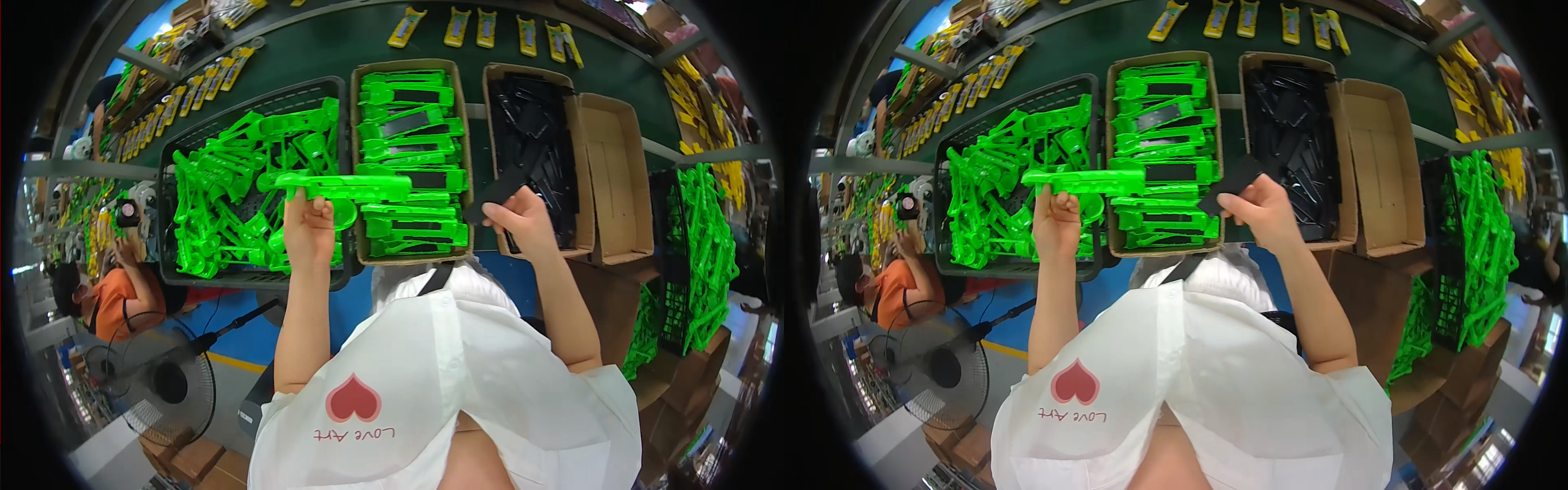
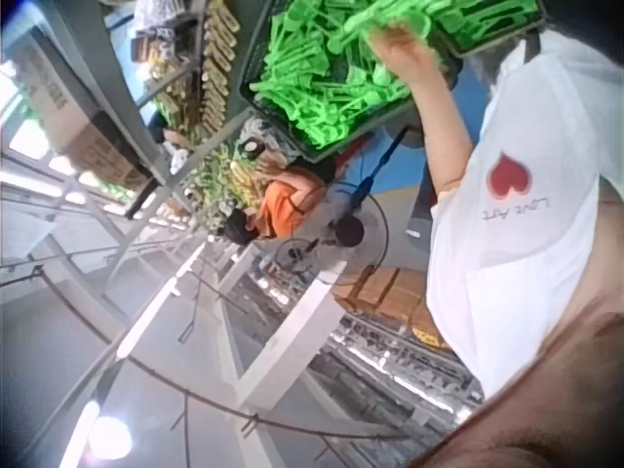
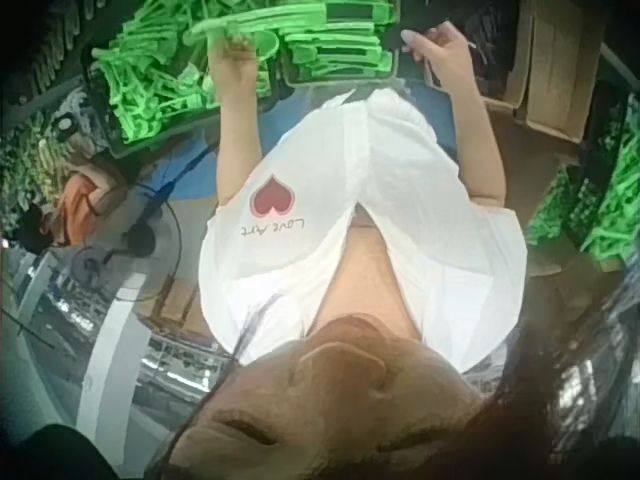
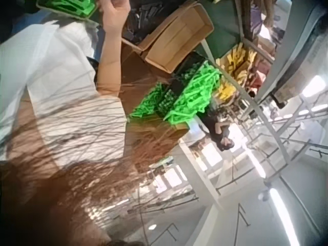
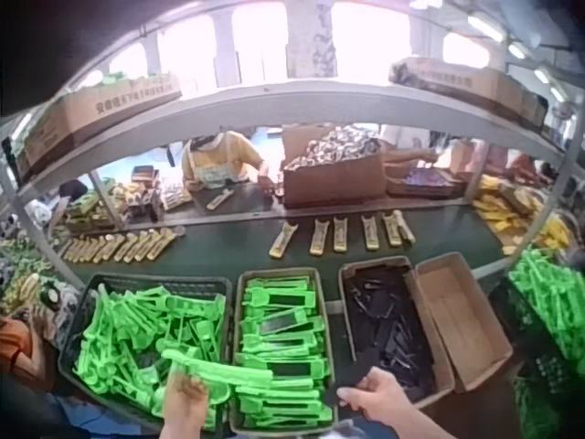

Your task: The person assembles flashlight components by inserting black panels into plastic frames by hand, stacking the assembled pieces into a box, and placing small parts into flashlight casings on a conveyor line.

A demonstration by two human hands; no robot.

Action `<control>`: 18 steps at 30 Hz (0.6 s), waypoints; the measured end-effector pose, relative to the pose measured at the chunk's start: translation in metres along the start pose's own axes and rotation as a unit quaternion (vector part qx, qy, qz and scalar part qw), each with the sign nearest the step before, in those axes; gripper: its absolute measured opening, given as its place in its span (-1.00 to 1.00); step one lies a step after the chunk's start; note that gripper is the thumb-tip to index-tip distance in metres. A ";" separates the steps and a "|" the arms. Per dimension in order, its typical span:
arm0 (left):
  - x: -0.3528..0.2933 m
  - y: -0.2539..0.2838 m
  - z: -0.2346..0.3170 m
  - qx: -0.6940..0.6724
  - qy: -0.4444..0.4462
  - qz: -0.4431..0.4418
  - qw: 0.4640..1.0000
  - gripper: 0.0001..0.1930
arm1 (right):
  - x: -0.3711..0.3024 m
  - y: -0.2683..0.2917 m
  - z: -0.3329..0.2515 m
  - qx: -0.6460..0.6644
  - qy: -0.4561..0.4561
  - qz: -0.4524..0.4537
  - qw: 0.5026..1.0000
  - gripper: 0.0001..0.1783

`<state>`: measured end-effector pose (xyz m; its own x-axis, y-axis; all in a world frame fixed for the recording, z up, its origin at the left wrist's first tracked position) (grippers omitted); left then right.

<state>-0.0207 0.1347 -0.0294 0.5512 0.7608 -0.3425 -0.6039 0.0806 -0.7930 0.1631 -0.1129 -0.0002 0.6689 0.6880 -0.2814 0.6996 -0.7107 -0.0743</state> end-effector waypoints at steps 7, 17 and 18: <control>-0.027 -0.021 -0.067 -0.141 0.312 -0.029 0.939 -0.81 | 0.008 -0.015 0.013 0.155 -0.024 -0.017 0.987 -0.84; -0.058 -0.066 -0.087 0.169 0.265 -0.200 0.928 -0.73 | -0.006 -0.034 0.002 0.063 -0.088 -0.194 0.975 -0.79; -0.061 -0.069 -0.089 0.218 0.254 -0.214 0.918 -0.74 | -0.005 -0.035 0.001 -0.004 -0.090 -0.181 0.979 -0.81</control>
<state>0.0385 0.0252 0.0017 0.9221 0.2095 -0.3255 -0.3813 0.6363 -0.6706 0.1349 -0.0917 0.0032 0.3226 0.8567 -0.4025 0.8849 -0.4239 -0.1931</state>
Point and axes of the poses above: each hand's wrist, its own x-axis towards the middle knuckle, its own y-axis out of the back of the hand, z = x × y, the point moved 6 cm from there along x, towards the middle knuckle, and after that the axes turned 4 degrees about -x, right-handed, at the moved point
